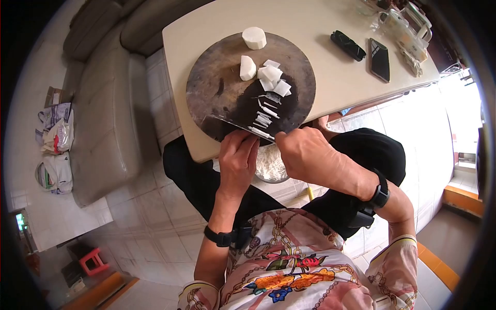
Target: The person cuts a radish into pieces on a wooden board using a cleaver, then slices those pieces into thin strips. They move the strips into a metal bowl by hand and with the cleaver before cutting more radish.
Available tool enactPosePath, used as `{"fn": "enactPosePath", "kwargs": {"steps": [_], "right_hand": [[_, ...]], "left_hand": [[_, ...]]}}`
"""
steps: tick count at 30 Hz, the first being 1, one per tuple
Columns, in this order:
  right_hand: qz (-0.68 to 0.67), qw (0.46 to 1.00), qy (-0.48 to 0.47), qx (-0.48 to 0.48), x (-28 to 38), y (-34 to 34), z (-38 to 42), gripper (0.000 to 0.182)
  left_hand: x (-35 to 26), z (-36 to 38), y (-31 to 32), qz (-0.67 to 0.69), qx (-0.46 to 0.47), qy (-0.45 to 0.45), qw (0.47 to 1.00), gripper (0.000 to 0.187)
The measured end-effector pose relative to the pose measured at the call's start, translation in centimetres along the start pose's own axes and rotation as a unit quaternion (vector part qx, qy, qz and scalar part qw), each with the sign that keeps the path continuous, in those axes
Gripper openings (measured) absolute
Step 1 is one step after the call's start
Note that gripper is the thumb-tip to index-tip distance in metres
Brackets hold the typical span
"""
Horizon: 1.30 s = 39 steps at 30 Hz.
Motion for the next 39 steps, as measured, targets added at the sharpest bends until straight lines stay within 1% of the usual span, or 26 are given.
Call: {"fn": "enactPosePath", "kwargs": {"steps": [1, 4, 8, 9, 11, 13, 15, 16, 19, 23, 25, 27, 34, 37, 39], "right_hand": [[0.001, 1.000, -0.022, -0.007, 0.1, 0.1, -0.1, 0.007], [0.015, 0.999, -0.023, -0.018, 0.5, 0.5, -1.0, 0.007], [0.009, 0.999, -0.025, -0.043, -0.7, 0.1, -1.0, 0.008], [0.010, 0.999, -0.025, -0.042, -0.5, -0.2, -0.8, 0.008], [-0.007, 1.000, 0.018, -0.005, -0.2, -0.4, -0.3, 0.006], [-0.004, 1.000, 0.011, -0.011, 0.5, -0.3, 0.0, 0.006], [0.014, 1.000, 0.016, 0.002, 0.7, 0.0, 0.2, 0.007], [0.020, 1.000, -0.002, -0.007, 0.6, 0.2, 0.2, 0.008], [0.041, 0.999, -0.013, 0.005, 0.9, 0.9, -0.2, 0.009], [0.058, 0.998, -0.012, -0.005, 0.8, 1.0, -1.0, 0.009], [0.033, 0.998, -0.021, -0.045, 0.1, 0.3, -0.9, 0.011], [0.027, 0.999, -0.016, -0.035, -0.1, 0.2, -0.4, 0.011], [0.032, 0.999, -0.001, -0.022, 1.1, 1.4, 1.0, 0.012], [0.057, 0.998, -0.004, -0.018, 1.8, 1.4, 0.4, 0.012], [0.062, 0.998, -0.013, -0.028, 1.8, 1.6, -0.5, 0.012]], "left_hand": [[0.0, 0.0, 0.0, 0.001, 0.000, 0.000, 1.000, 0.017], [-0.1, -0.3, -0.3, -0.004, 0.014, 0.008, 1.000, 0.017], [0.2, -0.1, -0.4, 0.007, 0.028, 0.007, 1.000, 0.017], [0.3, 0.0, -0.3, 0.012, 0.028, 0.001, 1.000, 0.017], [0.2, -0.1, -0.3, 0.011, 0.025, 0.001, 1.000, 0.016], [0.3, -0.2, -0.4, 0.008, 0.024, 0.003, 1.000, 0.016], [0.3, -0.2, -0.5, 0.003, 0.020, 0.010, 1.000, 0.016], [0.3, -0.1, -0.4, 0.003, 0.021, 0.010, 1.000, 0.016], [0.3, 0.0, -0.4, -0.001, 0.030, 0.016, 0.999, 0.017], [0.1, -0.2, -0.7, 0.013, 0.037, 0.021, 0.999, 0.017], [0.3, -0.2, -1.0, 0.022, 0.036, 0.024, 0.999, 0.016], [0.3, 0.0, -1.0, 0.028, 0.029, 0.038, 0.998, 0.016], [0.9, 0.7, -0.5, 0.025, 0.034, 0.047, 0.998, 0.017], [1.0, 0.9, -0.4, 0.037, 0.026, 0.042, 0.998, 0.018], [1.0, 1.2, -0.1, 0.021, 0.056, 0.049, 0.997, 0.025]]}}
Point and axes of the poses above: each hand's wrist, its own z-axis away from the middle knuckle, its own y-axis out of the palm, x = y × z, the point moved 6 cm from there along -z, towards the middle knuckle, and after that the axes turned 13 degrees about -z, right-handed, at the moved point
